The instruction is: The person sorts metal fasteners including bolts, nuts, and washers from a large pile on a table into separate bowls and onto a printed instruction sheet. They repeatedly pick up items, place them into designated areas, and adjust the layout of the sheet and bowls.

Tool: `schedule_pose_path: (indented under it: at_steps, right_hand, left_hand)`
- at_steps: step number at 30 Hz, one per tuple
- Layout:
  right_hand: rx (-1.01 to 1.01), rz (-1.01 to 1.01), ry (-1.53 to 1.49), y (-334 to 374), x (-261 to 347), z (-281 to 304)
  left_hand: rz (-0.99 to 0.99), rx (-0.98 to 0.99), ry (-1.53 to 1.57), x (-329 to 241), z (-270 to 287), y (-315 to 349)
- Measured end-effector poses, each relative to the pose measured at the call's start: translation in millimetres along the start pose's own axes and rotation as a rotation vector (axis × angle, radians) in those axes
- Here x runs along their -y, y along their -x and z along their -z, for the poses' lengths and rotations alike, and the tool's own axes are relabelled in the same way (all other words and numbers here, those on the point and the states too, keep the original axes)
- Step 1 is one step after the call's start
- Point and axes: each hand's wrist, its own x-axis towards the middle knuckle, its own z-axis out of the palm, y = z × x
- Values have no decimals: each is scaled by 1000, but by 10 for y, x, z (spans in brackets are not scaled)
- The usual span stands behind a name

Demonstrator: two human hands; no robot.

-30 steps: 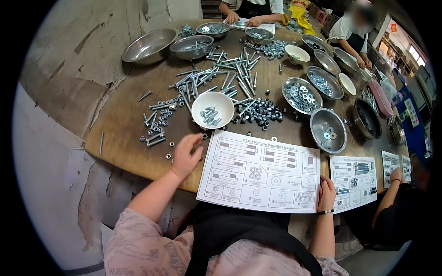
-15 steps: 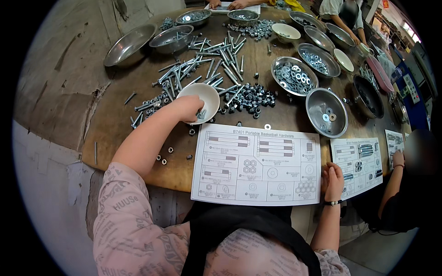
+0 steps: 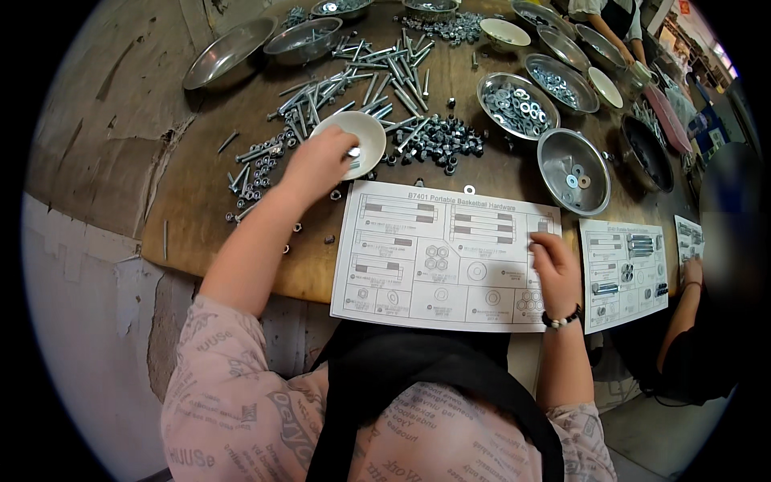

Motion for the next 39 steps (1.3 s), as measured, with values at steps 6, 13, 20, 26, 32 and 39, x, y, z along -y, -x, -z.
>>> schedule_pose_path:
  at_steps: [6, 13, 20, 26, 32, 39]
  right_hand:
    - [617, -535, -808, -22, 326, -873]
    - [559, -712, -1160, 109, 125, -1010]
    - [228, -430, -342, -5, -109, -199]
    - [-23, 66, 629, -304, -565, 472]
    - [155, 75, 852, -433, -625, 595]
    - [17, -148, 603, -509, -676, 519]
  left_hand:
    - [-493, 110, 250, -908, -27, 448]
    - [-426, 115, 446, -1027, -303, 722]
    - [-80, 108, 552, -1020, -625, 497]
    - [-160, 94, 616, -1466, -856, 29]
    - [-392, -46, 445, -2090, -1459, -470]
    - [-393, -75, 471, -2243, -1724, -499]
